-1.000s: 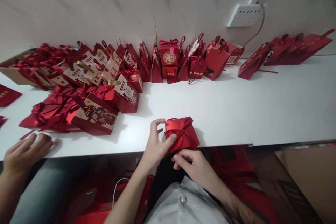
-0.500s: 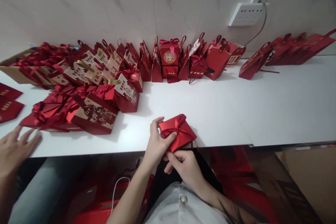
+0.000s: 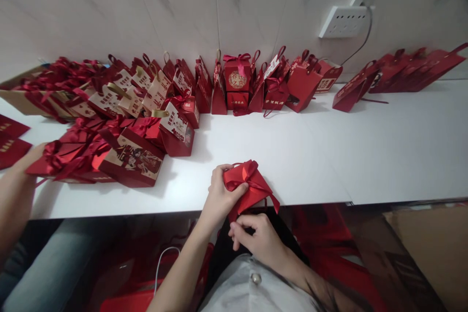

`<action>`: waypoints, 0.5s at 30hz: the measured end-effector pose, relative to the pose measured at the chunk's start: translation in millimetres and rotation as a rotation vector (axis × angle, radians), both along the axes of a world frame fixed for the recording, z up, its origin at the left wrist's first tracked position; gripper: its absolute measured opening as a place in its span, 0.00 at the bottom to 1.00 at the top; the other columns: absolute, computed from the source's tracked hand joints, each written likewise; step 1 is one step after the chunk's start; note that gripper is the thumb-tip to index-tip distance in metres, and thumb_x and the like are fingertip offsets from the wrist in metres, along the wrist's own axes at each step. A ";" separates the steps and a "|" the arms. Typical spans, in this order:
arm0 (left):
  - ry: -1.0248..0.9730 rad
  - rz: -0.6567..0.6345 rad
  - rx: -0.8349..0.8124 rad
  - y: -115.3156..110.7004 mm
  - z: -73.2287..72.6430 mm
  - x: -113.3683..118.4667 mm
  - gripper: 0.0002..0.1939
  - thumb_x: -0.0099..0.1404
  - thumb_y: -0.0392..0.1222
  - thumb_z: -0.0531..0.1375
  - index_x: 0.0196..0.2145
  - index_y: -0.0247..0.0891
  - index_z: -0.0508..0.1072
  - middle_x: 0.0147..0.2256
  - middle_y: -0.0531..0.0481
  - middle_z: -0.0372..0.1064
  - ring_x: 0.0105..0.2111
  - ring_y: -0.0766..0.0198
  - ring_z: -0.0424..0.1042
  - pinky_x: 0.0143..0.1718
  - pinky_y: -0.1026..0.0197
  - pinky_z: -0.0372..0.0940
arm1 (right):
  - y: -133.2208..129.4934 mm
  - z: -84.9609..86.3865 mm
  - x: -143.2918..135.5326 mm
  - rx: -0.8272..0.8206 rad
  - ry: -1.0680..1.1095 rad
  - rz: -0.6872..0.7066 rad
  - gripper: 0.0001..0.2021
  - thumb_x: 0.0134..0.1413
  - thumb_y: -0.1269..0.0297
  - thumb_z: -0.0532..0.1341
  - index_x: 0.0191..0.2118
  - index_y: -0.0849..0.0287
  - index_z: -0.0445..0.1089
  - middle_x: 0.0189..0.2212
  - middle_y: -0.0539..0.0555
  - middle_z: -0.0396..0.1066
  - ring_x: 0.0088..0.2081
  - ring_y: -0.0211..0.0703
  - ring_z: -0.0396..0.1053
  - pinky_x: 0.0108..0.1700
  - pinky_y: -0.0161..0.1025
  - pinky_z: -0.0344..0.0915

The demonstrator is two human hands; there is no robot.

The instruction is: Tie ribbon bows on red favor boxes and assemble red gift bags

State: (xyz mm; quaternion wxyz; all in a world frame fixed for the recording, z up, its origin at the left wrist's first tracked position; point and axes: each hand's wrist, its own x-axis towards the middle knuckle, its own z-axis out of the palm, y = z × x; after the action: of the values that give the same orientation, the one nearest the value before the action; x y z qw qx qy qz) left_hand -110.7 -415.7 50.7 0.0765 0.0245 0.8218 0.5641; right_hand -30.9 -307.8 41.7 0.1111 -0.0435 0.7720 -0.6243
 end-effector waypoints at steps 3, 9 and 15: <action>-0.051 -0.006 0.018 0.7 0.2 0.2 0.22 0.53 0.44 0.63 0.44 0.42 0.62 0.42 0.49 0.65 0.40 0.61 0.68 0.43 0.58 0.62 | 0.4 3.1 -1.1 0.026 0.027 0.026 0.18 0.56 0.67 0.54 0.17 0.57 0.68 0.18 0.49 0.74 0.27 0.38 0.73 0.34 0.33 0.67; -0.057 0.001 0.024 1.7 0.6 -0.2 0.21 0.54 0.44 0.63 0.44 0.41 0.62 0.40 0.50 0.65 0.37 0.62 0.68 0.41 0.59 0.63 | -0.4 5.2 -2.8 0.087 0.092 0.095 0.18 0.55 0.69 0.54 0.16 0.57 0.68 0.17 0.49 0.73 0.24 0.37 0.72 0.33 0.32 0.65; -0.051 -0.003 0.028 1.7 1.2 -0.6 0.20 0.54 0.44 0.63 0.43 0.41 0.62 0.40 0.50 0.66 0.37 0.62 0.68 0.42 0.58 0.63 | 7.2 9.4 -1.0 0.122 0.064 0.224 0.17 0.57 0.66 0.55 0.18 0.58 0.70 0.19 0.51 0.74 0.24 0.37 0.70 0.31 0.32 0.65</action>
State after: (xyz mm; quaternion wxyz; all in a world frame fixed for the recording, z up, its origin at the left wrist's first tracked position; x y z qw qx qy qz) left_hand -111.4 -414.0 51.9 0.0978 0.0124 0.8116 0.5758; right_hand -31.9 -300.6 51.1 0.1577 -0.1424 0.8020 -0.5583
